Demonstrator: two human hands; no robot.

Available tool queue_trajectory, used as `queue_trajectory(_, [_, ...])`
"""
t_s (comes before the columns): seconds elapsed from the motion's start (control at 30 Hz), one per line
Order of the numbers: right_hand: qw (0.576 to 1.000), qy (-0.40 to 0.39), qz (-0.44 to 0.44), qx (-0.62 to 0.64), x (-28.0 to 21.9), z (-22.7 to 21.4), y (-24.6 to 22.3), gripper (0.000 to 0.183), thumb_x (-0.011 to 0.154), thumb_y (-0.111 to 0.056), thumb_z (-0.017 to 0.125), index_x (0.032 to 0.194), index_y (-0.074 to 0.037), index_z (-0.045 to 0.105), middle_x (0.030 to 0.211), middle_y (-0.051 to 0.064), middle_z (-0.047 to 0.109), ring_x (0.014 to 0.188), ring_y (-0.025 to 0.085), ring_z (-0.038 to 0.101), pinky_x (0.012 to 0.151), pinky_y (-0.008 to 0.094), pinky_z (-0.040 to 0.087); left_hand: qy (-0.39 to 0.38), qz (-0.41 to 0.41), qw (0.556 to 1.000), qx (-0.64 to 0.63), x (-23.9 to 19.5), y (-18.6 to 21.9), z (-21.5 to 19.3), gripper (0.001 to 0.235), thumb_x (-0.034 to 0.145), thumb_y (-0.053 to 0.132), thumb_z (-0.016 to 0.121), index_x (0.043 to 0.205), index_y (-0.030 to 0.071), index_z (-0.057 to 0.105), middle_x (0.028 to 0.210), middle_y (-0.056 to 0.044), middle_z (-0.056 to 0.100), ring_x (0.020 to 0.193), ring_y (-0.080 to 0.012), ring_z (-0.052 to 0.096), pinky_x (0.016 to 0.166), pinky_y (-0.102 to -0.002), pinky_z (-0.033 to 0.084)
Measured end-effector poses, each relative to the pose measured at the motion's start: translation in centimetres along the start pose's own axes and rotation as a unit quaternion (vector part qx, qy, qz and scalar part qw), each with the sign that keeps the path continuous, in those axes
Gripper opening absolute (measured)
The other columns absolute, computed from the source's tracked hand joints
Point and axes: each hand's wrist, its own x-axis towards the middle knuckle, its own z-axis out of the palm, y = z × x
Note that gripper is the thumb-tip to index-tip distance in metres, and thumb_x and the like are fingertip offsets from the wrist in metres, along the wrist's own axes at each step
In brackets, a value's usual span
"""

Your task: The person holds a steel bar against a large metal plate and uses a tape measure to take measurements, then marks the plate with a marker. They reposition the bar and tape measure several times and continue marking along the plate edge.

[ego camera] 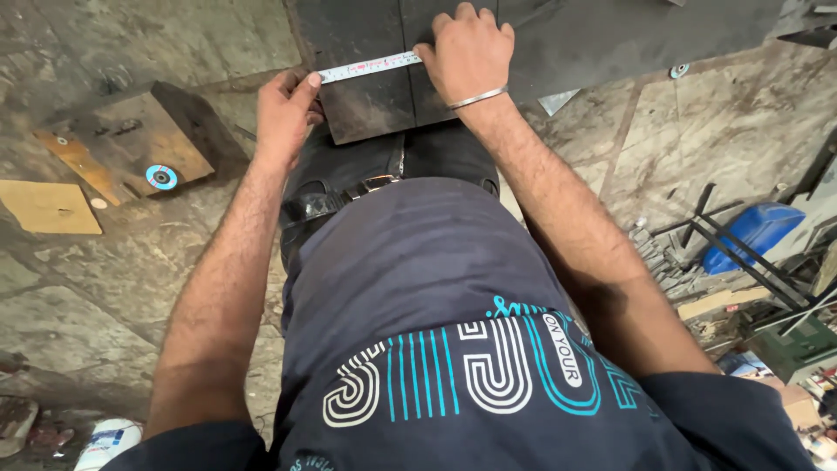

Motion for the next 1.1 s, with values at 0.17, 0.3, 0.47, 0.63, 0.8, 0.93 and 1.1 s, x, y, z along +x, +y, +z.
queue_trajectory(0.17, [1.000,-0.030,-0.003,0.009,0.3,-0.2,0.1,0.039,0.079,-0.047,0.086,0.085,-0.010,0.075,0.089,0.011,0.067,0.089,0.033,0.065,0.068,0.054,0.048,0.004,0.003,1.000,-0.003,0.2,-0.5,-0.2,0.024,0.104,0.021,0.067,0.109,-0.003,0.066,0.089,-0.003,0.068,0.070,-0.0087,0.063,0.059,-0.024,0.050])
queue_trajectory(0.3, [0.999,-0.034,-0.006,0.013,0.5,-0.3,-0.2,0.038,0.077,-0.047,0.085,0.086,-0.011,0.077,0.089,0.010,0.068,0.089,0.032,0.066,0.068,0.054,0.049,0.008,0.014,1.000,0.009,0.3,-0.6,-0.3,0.025,0.104,0.022,0.067,0.110,-0.002,0.066,0.089,-0.003,0.070,0.071,-0.0091,0.066,0.060,-0.024,0.053])
queue_trajectory(0.47, [0.999,-0.045,-0.002,-0.003,0.6,-0.4,-0.1,0.040,0.078,-0.049,0.085,0.087,-0.011,0.077,0.090,0.010,0.068,0.089,0.032,0.066,0.069,0.054,0.050,0.007,0.006,1.000,0.007,0.5,-1.0,-0.2,0.025,0.104,0.023,0.067,0.107,-0.002,0.066,0.088,-0.004,0.069,0.070,-0.0092,0.065,0.060,-0.024,0.052])
queue_trajectory(0.63, [0.999,-0.051,-0.001,-0.004,0.6,-0.7,-0.2,0.040,0.078,-0.050,0.084,0.087,-0.012,0.077,0.091,0.010,0.069,0.090,0.032,0.067,0.069,0.054,0.050,0.007,0.010,1.000,0.009,0.1,-0.4,0.0,0.023,0.104,0.022,0.066,0.108,0.000,0.066,0.089,-0.003,0.069,0.071,-0.0088,0.065,0.060,-0.024,0.052])
queue_trajectory(0.8, [0.999,-0.042,-0.004,-0.011,0.6,-0.6,-0.2,0.040,0.077,-0.050,0.084,0.086,-0.012,0.077,0.090,0.009,0.068,0.089,0.032,0.067,0.068,0.053,0.050,0.004,0.005,1.000,0.005,0.2,-0.5,0.0,0.023,0.105,0.022,0.065,0.108,0.000,0.065,0.089,-0.003,0.069,0.071,-0.0088,0.064,0.061,-0.024,0.051])
queue_trajectory(0.93, [0.999,-0.042,-0.007,-0.003,0.6,-0.6,-0.2,0.040,0.078,-0.050,0.084,0.087,-0.012,0.077,0.089,0.009,0.068,0.088,0.032,0.066,0.068,0.052,0.049,0.007,-0.003,1.000,0.008,-0.2,0.2,0.2,0.022,0.105,0.022,0.064,0.109,0.001,0.065,0.091,-0.002,0.070,0.072,-0.0084,0.065,0.061,-0.024,0.051])
queue_trajectory(1.1, [0.999,-0.046,-0.003,0.002,0.7,-0.8,-0.2,0.040,0.078,-0.050,0.084,0.086,-0.011,0.077,0.089,0.010,0.068,0.088,0.032,0.066,0.068,0.053,0.049,0.010,-0.001,1.000,0.002,-0.1,0.0,0.3,0.023,0.105,0.022,0.065,0.109,0.000,0.065,0.090,-0.003,0.068,0.072,-0.0092,0.064,0.061,-0.024,0.051])
